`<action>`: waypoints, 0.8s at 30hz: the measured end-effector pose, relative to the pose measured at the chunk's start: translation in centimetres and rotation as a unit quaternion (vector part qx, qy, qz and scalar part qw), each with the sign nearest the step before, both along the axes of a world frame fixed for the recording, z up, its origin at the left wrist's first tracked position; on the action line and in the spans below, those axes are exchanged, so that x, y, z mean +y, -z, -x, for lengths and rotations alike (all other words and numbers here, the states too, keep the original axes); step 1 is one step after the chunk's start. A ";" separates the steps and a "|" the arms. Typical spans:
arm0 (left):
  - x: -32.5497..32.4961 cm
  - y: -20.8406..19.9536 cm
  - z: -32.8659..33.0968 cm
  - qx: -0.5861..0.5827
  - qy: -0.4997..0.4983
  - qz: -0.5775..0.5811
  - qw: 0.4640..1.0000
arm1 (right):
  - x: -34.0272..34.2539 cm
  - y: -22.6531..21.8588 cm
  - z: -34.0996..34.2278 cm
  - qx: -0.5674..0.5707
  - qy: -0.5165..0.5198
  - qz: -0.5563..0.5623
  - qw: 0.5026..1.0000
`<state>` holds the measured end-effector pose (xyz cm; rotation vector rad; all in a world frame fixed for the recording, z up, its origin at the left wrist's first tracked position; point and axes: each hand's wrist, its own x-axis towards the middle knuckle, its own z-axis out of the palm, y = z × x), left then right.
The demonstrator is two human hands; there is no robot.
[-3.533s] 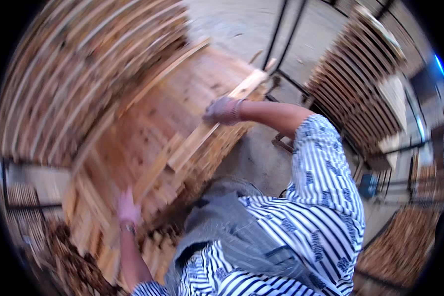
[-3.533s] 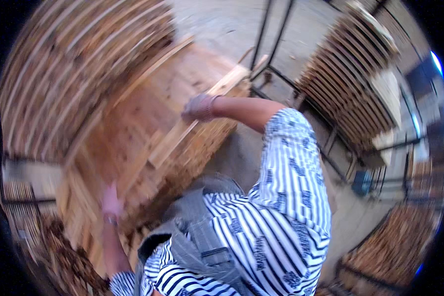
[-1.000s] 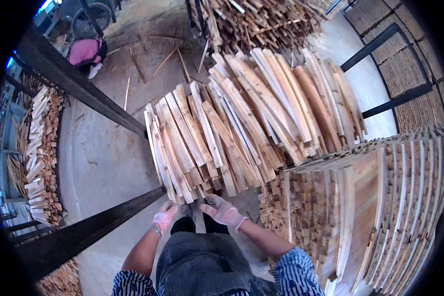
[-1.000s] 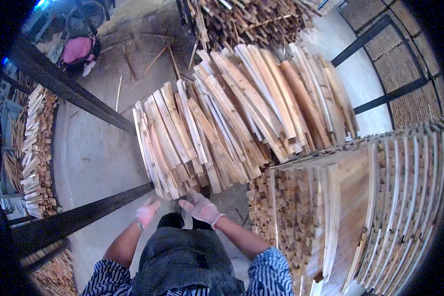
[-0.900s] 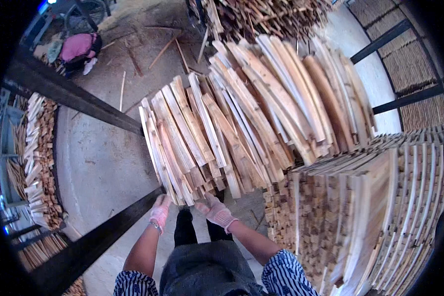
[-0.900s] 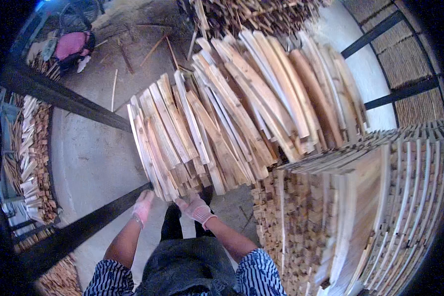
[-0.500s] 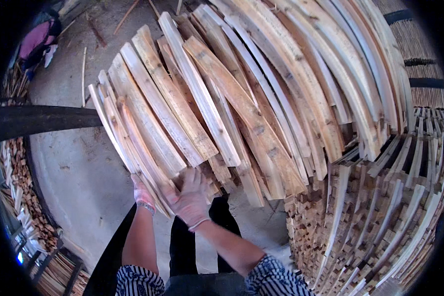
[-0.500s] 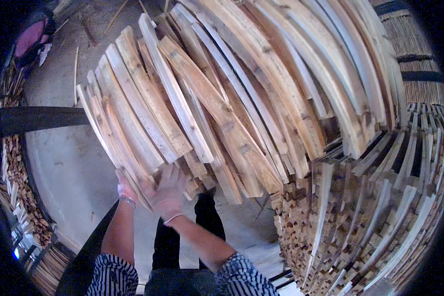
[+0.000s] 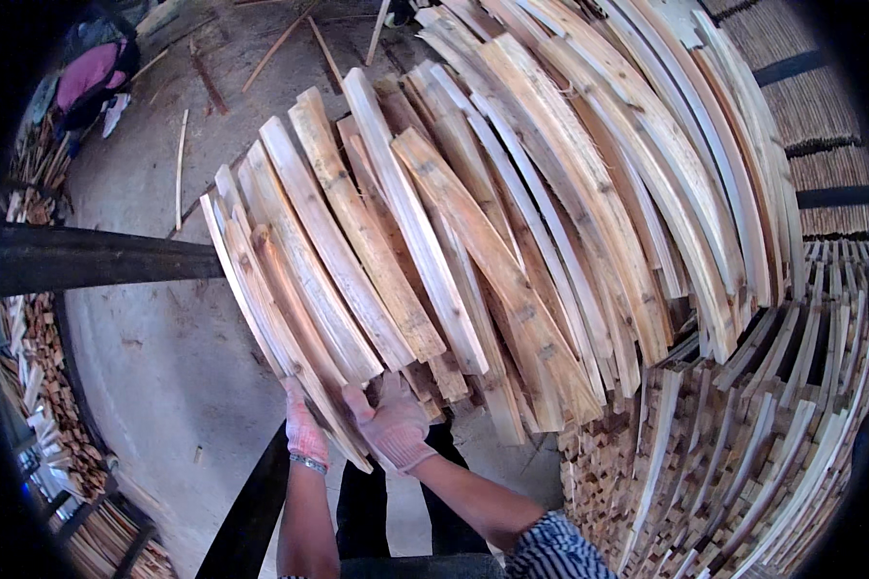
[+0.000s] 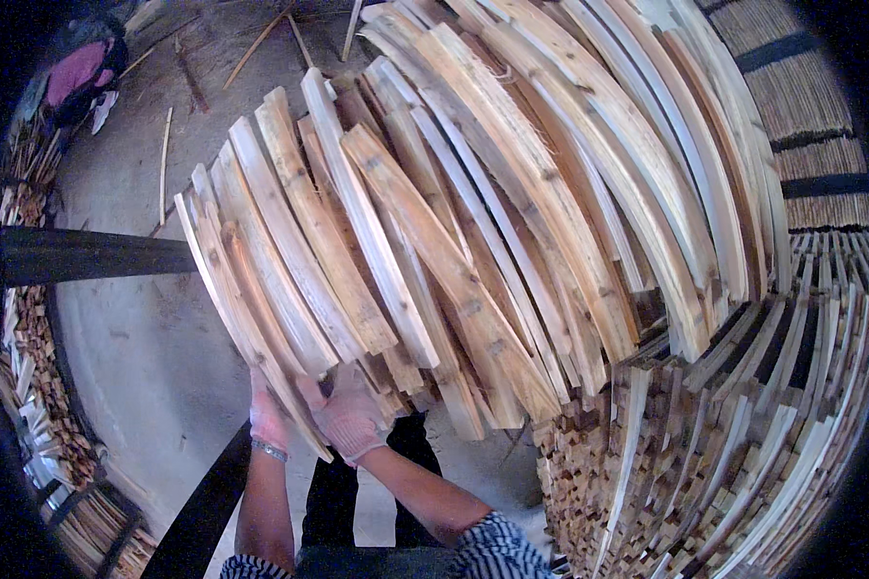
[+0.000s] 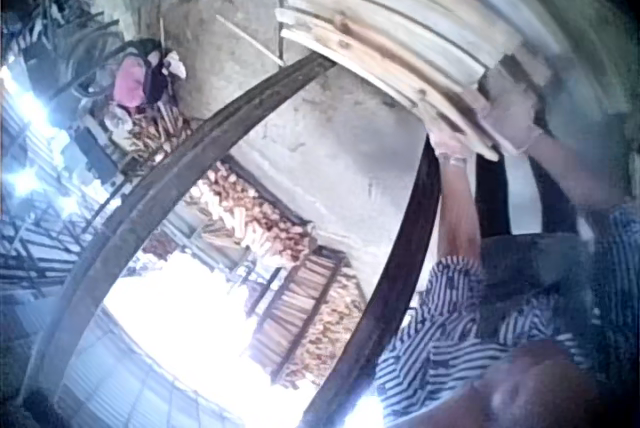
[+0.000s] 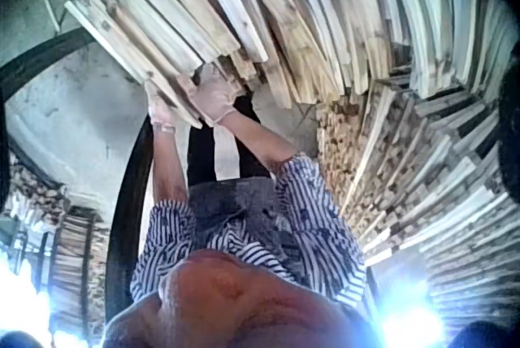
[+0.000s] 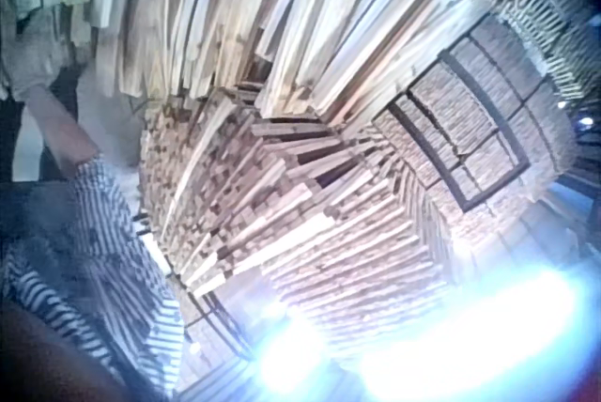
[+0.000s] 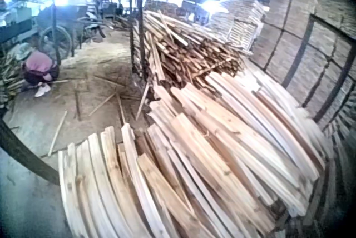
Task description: The person repeatedly picks up bundles of wooden planks from a pile on the floor and stacks them onto a large, organized stack. The person wears gloves and a striped shirt while performing this task in a workshop setting.
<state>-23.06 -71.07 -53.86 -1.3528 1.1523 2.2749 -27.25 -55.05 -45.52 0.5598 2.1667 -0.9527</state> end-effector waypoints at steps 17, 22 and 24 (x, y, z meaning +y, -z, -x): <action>1.8 -3.7 -0.7 -0.005 -0.014 0.037 0.999 | 1.3 -2.9 2.3 -0.046 -0.072 0.075 0.994; 2.5 -6.5 1.7 0.007 -0.098 -0.149 0.984 | 3.7 -1.9 4.4 -0.084 0.060 0.299 0.949; 3.5 -5.4 3.0 0.038 -0.012 0.016 0.999 | 3.6 -0.1 4.7 -0.040 -0.037 0.251 0.966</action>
